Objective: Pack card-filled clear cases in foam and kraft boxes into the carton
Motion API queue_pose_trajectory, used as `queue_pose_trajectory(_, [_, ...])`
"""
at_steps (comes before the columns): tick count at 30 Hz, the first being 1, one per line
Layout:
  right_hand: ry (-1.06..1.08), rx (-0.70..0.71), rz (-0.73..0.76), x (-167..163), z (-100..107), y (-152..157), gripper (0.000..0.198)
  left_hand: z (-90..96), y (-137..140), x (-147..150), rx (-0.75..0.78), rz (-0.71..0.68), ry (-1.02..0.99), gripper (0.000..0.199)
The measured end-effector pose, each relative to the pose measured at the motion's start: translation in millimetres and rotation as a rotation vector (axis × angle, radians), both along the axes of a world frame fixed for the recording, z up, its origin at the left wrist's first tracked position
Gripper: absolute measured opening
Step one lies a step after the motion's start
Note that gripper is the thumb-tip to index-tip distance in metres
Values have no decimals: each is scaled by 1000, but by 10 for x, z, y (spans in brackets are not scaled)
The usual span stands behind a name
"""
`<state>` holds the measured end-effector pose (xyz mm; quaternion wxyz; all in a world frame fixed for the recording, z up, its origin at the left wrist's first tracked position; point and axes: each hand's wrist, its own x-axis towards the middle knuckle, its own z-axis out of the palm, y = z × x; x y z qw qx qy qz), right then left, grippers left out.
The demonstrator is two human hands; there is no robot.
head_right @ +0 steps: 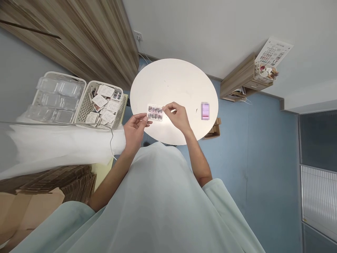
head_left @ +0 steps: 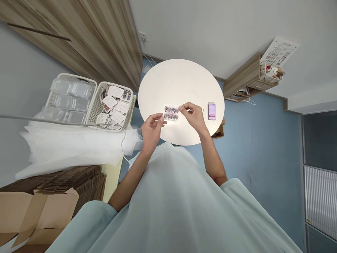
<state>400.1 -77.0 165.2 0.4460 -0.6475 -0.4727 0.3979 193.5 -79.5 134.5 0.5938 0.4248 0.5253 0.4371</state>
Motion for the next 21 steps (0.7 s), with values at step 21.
queue_pose_trajectory(21, [42, 37, 123, -52, 25, -39, 44, -97, 34, -54, -438, -404, -585, 83])
